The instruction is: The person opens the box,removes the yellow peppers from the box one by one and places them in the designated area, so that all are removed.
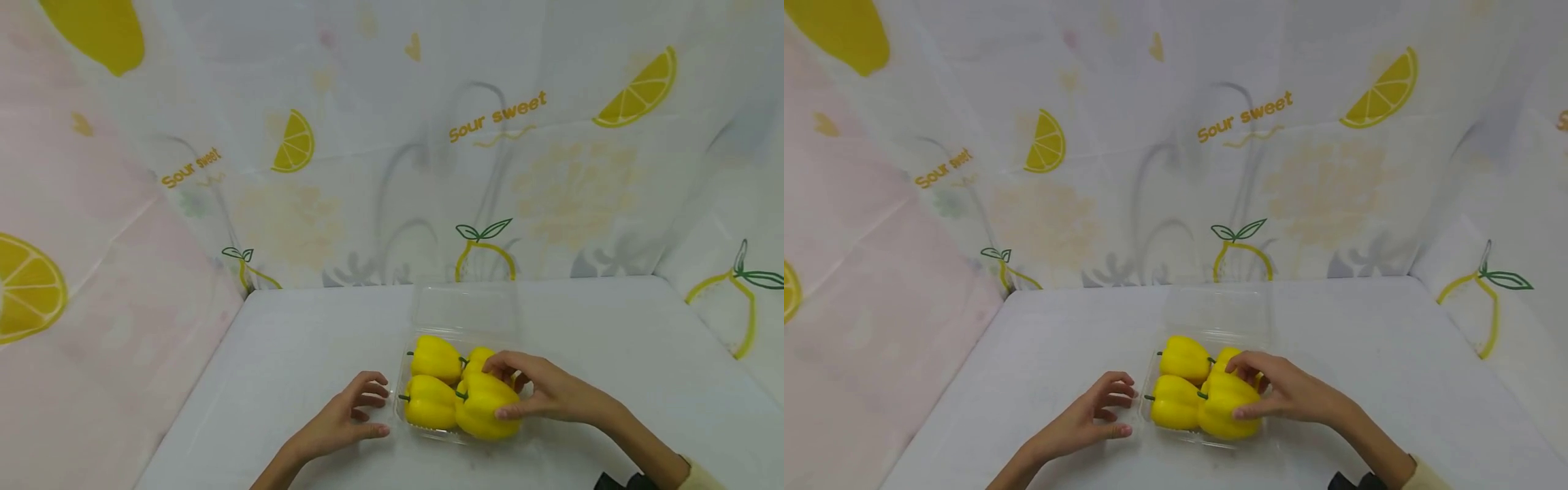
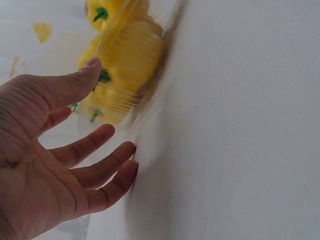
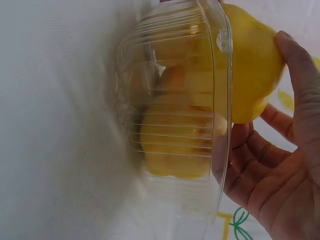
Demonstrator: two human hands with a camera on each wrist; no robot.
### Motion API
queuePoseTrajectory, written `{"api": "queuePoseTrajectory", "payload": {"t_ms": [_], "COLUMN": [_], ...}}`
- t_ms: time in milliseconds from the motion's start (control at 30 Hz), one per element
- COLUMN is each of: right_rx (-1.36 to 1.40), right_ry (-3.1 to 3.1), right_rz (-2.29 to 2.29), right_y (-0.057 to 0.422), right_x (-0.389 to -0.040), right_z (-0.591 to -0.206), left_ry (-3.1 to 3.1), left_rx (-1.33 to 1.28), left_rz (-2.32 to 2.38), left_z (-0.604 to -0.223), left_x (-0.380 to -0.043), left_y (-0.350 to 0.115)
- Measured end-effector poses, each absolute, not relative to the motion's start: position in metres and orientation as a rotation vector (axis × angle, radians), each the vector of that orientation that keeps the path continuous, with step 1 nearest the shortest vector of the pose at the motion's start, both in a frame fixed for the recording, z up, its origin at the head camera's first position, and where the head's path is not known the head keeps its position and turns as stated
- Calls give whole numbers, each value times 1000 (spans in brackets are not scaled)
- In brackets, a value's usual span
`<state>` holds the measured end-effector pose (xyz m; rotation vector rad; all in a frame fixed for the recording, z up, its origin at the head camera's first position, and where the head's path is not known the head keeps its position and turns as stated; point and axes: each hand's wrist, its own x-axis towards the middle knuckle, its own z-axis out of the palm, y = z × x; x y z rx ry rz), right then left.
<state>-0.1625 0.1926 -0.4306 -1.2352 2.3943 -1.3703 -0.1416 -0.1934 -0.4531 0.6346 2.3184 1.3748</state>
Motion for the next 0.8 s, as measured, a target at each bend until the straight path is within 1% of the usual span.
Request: {"api": "queuePoseTrajectory", "payload": {"t_ms": [267,567,800], "right_rx": [-1202,-1270,-1146], "right_ry": [2450,2607,2736], "right_rz": [-1327,-1288,-1272], "right_y": [194,202,208], "right_x": [-159,-155,-152], "right_z": [-427,-414,-407], "left_ry": [2300,2289,2303], "left_rx": [672,697,721], "left_rz": [1361,1343,1326], "left_z": [-451,-449,-448], "left_x": [-142,-141,-140], "left_y": [-194,-193,-191]}}
